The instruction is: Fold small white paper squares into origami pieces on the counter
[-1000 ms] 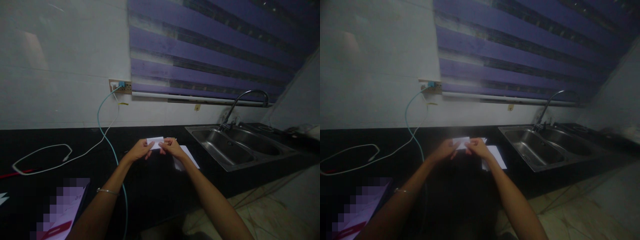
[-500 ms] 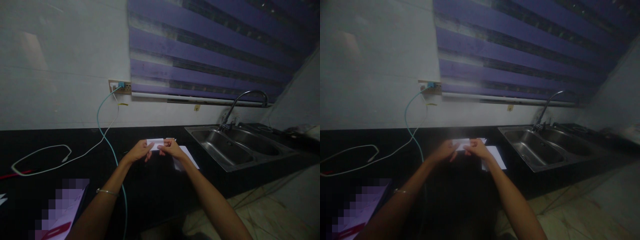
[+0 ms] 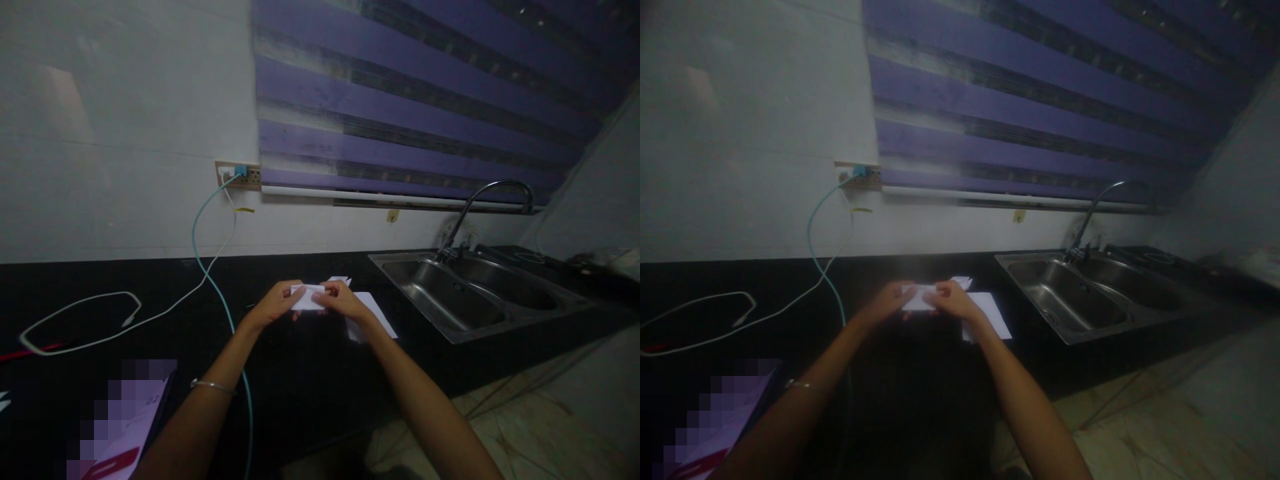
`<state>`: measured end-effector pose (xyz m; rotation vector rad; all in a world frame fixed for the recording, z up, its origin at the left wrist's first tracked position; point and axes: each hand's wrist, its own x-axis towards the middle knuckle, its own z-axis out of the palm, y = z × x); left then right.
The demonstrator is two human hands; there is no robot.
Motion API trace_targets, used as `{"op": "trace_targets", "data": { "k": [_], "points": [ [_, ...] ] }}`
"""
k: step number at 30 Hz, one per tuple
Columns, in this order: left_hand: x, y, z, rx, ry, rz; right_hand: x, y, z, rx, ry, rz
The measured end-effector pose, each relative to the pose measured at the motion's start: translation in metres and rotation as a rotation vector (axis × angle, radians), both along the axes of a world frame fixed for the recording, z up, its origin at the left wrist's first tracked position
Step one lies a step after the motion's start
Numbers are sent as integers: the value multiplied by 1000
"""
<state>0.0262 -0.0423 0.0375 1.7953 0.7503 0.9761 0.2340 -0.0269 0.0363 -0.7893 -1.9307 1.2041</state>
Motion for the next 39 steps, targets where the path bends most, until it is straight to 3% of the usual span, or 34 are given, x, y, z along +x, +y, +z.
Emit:
{"op": "trace_targets", "data": {
  "k": [6,15,20,29,39],
  "points": [
    [4,-5,1,-16,80,-45,-4,1,3,193,50,-159],
    [6,-5,-3,-53,77,-16,-3,-1,2,257,-65,-140],
    [7,-6,-3,-60,73,2,0,-1,2,246,-64,-118],
    [6,-7,4,78,171,8,-3,4,-3,198,-31,-181],
    [9,-7,4,-38,145,82,0,3,0,130,-16,-192]
  ]
}}
